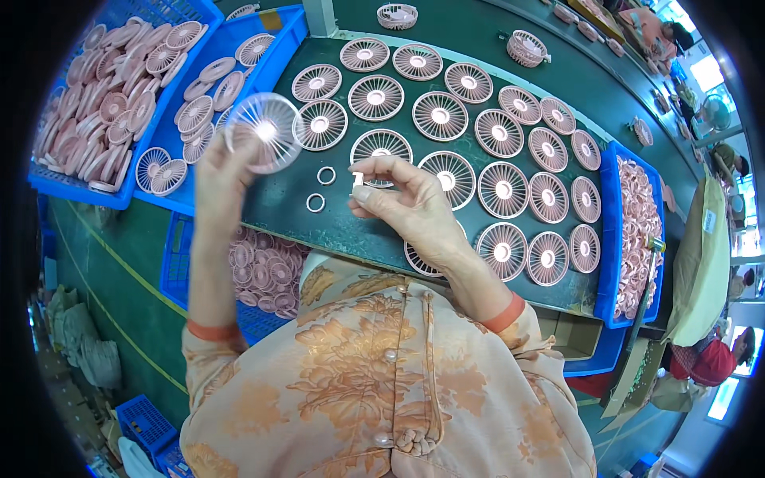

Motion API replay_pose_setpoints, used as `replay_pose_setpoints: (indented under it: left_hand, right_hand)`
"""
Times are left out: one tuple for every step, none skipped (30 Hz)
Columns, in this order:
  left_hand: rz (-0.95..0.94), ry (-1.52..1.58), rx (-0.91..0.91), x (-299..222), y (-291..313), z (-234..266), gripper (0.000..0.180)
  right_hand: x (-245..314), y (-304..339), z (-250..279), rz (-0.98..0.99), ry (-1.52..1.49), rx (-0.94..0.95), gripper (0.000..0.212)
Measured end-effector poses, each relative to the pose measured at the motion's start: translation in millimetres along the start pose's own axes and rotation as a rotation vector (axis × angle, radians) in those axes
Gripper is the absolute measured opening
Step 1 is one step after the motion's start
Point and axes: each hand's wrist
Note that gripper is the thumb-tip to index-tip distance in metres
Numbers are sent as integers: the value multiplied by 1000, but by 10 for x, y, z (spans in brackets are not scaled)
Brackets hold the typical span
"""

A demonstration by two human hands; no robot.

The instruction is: The person taps fan covers with a small mallet, unloads fan grilles from a crate onto the table, and assembles plastic rings into the centers of the grilles by hand.

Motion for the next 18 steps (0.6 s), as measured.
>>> replay_pose_setpoints:
  left_hand:
    - [57, 85, 30, 57, 184, -134, 25]
    - [116, 171, 57, 120, 341, -250, 25]
    - [152, 230, 79, 194, 463, -330, 24]
    - [188, 290, 102, 255, 559, -401, 23]
    - [222, 340, 98, 296, 625, -472, 22]
    - [257, 390, 93, 321, 676, -539, 22]
    - [286, 419, 84, 327, 711, -602, 23]
    - [291, 418, 87, 325, 721, -632, 23]
    - [284, 412, 92, 322, 727, -655, 24]
    - [276, 405, 98, 321, 730, -667, 25]
    - [274, 401, 116, 341, 728, -665, 26]
    - [276, 399, 118, 334, 735, -673, 26]
    - [278, 389, 130, 321, 744, -688, 26]
    - [282, 379, 140, 322, 757, -693, 27]
    - [285, 378, 140, 333, 767, -693, 27]
    - [292, 400, 132, 351, 776, -692, 26]
    - [299, 424, 126, 366, 788, -703, 26]
    - [301, 425, 128, 380, 800, -715, 26]
  right_hand:
    - [-4, 1, -7, 5, 25, 1, 29]
    - [-3, 16, -22, 1, 22, -1, 29]
    - [1, 32, -43, 16, 47, 8, 29]
    - [-2, 47, -50, 31, 71, 16, 30]
    - [-17, 49, -25, 13, 73, 38, 32]
    - [-19, 62, -29, 9, 74, 35, 32]
    - [-17, 80, -44, 31, 100, 29, 33]
    - [-22, 95, -66, 53, 122, 21, 33]
    - [-55, 88, -77, 110, 188, -10, 30]
    - [-61, 100, -84, 109, 186, -15, 30]
    - [-62, 106, -90, 172, 303, -14, 28]
    - [-59, 111, -99, 236, 420, -14, 26]
    - [-46, 114, -120, 236, 419, -17, 26]
    - [-38, 110, -152, 301, 517, -41, 25]
    - [-41, 104, -174, 366, 615, -66, 24]
    - [-61, 88, -178, 364, 614, -67, 24]
    - [-81, 73, -164, 447, 710, -85, 24]
    - [-100, 60, -150, 530, 807, -102, 25]
Point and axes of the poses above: each hand's wrist, its own y-axis away from the middle knuckle, its own z-axis out of the back of the hand, x = y × z, and after that the axes turned 6 degrees about -y, right-handed
